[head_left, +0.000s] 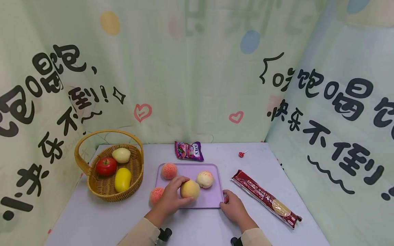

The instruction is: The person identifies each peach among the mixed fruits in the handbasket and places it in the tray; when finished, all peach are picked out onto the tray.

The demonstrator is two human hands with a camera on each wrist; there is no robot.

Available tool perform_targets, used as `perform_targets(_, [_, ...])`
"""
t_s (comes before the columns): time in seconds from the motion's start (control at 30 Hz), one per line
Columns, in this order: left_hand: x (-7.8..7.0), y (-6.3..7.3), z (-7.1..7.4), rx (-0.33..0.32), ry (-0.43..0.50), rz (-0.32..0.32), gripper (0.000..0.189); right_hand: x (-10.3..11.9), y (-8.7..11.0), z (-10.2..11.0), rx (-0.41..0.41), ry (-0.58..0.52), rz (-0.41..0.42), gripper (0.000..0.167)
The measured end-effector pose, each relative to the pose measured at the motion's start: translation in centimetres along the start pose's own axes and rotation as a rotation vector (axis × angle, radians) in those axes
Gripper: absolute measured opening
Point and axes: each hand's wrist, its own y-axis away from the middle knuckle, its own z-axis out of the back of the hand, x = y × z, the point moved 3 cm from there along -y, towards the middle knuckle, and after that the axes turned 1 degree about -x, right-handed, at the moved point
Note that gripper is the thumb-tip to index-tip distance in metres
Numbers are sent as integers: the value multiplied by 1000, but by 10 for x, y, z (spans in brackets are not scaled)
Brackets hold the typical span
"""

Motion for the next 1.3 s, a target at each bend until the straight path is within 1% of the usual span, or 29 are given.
perform_targets(0.13, [3, -1, -7, 19, -18, 23, 62, 0, 1, -2, 0, -6, 3, 53])
perform_targets(0.33, [7, -2, -14, 71, 1, 70, 63, 3, 2, -1, -5, -4, 5, 53])
perform_targets(0.5, [12, -3, -22, 92, -8, 68, 64, 3, 1, -1, -5, -1, 5, 53])
perform_targets(0.67, [14, -2, -28, 97, -29, 67, 64, 2, 0, -1, -3, 6, -4, 53])
perform_targets(0.87, [15, -3, -31, 94, -16, 113, 66, -1, 0, -3, -14, 10, 8, 52])
perform_targets(0.93, [15, -4, -32, 92, -16, 116, 67, -2, -1, -4, -21, 16, 20, 52])
perform_targets(1.07, [15, -4, -33, 92, -14, 117, 70, -4, -1, -5, -31, 21, 33, 52])
perform_targets(1.3, [14, -3, -32, 92, 3, 125, 70, -4, -2, -3, -29, 19, 29, 53])
